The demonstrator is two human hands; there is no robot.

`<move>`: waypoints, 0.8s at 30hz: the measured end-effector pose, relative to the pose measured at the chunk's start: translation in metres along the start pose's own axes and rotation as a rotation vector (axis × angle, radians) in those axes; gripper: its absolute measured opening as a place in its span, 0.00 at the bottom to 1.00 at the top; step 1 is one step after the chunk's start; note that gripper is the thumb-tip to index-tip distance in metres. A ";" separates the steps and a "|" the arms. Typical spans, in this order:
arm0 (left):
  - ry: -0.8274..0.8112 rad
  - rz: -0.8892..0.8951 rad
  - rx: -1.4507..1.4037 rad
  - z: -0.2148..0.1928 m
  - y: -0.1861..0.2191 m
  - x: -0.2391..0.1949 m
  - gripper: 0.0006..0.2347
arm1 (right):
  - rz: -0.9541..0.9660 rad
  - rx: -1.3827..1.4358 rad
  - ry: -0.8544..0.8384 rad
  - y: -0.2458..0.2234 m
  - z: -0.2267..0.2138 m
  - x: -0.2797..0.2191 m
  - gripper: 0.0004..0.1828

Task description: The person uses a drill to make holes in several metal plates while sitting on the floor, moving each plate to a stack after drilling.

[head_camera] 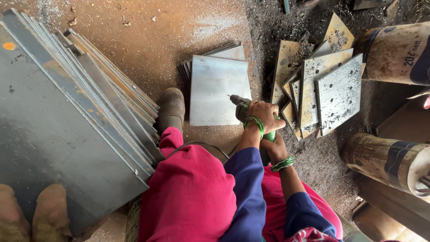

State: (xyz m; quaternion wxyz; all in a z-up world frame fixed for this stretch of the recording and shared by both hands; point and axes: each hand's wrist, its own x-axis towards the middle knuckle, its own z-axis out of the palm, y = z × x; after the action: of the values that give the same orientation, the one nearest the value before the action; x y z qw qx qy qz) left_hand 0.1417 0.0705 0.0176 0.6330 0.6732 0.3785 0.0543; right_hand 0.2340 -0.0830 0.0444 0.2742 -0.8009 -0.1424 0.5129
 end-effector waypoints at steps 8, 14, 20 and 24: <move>-0.006 -0.014 -0.024 0.002 -0.002 0.003 0.17 | 0.006 0.004 -0.001 -0.009 0.006 -0.002 0.31; 0.017 -0.015 -0.050 0.003 -0.007 0.002 0.16 | 0.018 0.020 -0.024 -0.014 0.011 -0.004 0.31; 0.006 -0.025 -0.068 0.002 -0.008 0.002 0.16 | 0.011 0.010 -0.020 -0.013 0.011 -0.003 0.31; 0.008 -0.012 -0.064 0.002 -0.007 0.004 0.17 | 0.003 0.010 -0.011 -0.008 0.007 0.001 0.30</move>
State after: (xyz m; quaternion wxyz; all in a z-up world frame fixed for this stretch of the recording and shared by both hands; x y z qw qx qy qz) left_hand 0.1423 0.0703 0.0091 0.6529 0.6502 0.3830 0.0654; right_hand 0.2281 -0.0739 0.0459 0.2766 -0.7970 -0.1401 0.5183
